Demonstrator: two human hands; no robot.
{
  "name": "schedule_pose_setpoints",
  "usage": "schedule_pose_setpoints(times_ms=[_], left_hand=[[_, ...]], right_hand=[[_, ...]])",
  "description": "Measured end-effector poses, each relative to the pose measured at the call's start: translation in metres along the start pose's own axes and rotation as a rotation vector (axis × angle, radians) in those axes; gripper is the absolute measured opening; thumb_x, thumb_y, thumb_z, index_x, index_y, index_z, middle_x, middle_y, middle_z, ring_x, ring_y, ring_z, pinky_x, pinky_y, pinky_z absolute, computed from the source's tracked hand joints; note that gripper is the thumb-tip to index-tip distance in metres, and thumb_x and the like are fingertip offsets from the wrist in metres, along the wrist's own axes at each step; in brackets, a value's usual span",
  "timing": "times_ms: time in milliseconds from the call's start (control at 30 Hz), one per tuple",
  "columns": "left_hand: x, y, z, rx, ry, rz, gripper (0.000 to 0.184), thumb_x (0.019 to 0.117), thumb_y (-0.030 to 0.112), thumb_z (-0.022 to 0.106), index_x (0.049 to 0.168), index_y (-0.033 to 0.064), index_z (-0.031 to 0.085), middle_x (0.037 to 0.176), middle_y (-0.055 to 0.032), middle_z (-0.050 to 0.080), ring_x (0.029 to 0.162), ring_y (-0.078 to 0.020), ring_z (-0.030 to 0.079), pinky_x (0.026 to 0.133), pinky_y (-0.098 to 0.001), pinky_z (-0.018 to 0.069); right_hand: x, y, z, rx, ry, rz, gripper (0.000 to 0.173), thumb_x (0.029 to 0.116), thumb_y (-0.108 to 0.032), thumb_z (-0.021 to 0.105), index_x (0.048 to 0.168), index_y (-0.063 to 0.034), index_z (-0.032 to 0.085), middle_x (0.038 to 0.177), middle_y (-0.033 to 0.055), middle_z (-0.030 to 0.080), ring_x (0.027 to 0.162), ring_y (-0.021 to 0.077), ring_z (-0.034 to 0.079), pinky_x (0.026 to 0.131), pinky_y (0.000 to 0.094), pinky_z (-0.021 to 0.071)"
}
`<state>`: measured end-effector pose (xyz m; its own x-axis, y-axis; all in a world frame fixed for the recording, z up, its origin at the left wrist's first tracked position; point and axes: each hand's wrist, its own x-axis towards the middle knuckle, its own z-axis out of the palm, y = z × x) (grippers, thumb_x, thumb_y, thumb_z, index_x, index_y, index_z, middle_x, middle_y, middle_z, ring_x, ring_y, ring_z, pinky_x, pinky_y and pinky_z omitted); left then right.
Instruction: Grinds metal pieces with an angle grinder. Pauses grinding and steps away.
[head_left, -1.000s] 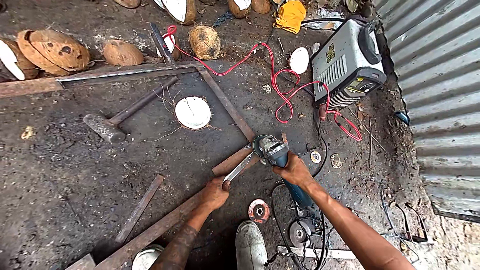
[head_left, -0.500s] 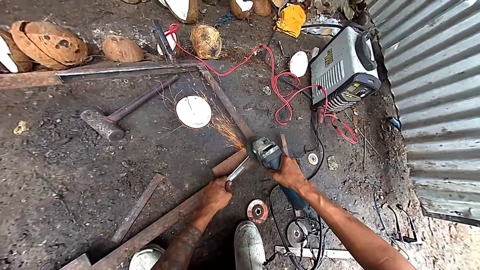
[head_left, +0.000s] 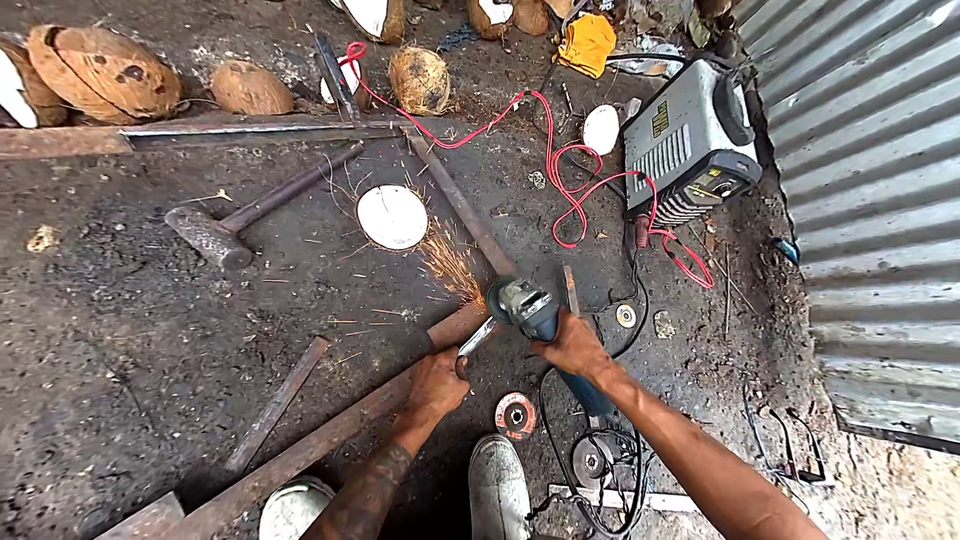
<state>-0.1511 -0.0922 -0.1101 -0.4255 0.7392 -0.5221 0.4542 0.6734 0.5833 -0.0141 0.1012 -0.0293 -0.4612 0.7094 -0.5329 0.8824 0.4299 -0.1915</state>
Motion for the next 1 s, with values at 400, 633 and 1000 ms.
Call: schedule_pose_setpoints(times_ms=[400,633,1000], left_hand=[[-0.002,0.0,0.003,0.011,0.016,0.014,0.031,0.1068,0.024,0.046,0.113,0.0006,0.065,0.103,-0.0207,0.069,0.103,-0.0366,0.068,0.091,-0.0535,0.0526],[-0.006,0.005,0.007,0.07,0.05,0.01,0.035,0.1084,0.025,0.043,0.119,0.0005,0.065,0.109,-0.0219,0.07,0.107,-0.038,0.069,0.094,-0.0537,0.0529],[-0.009,0.01,0.012,0.14,0.032,-0.038,0.036,0.1089,0.028,0.041,0.122,0.0035,0.063,0.107,-0.0215,0.071,0.106,-0.0388,0.07,0.091,-0.0546,0.0541]], right_hand=[[0.007,0.0,-0.008,0.006,0.009,0.014,0.078,0.0785,-0.045,0.079,0.138,-0.0024,0.052,0.115,0.0183,0.069,0.109,0.0347,0.068,0.093,0.0569,0.0538],[-0.007,-0.007,-0.006,-0.074,-0.025,-0.008,0.082,0.0779,-0.047,0.078,0.141,-0.0036,0.049,0.117,0.0179,0.069,0.11,0.0354,0.068,0.092,0.0577,0.0541],[-0.005,-0.009,-0.017,-0.099,-0.037,0.004,0.083,0.0782,-0.046,0.078,0.143,-0.0038,0.048,0.119,0.0189,0.068,0.111,0.0363,0.068,0.093,0.0579,0.054]])
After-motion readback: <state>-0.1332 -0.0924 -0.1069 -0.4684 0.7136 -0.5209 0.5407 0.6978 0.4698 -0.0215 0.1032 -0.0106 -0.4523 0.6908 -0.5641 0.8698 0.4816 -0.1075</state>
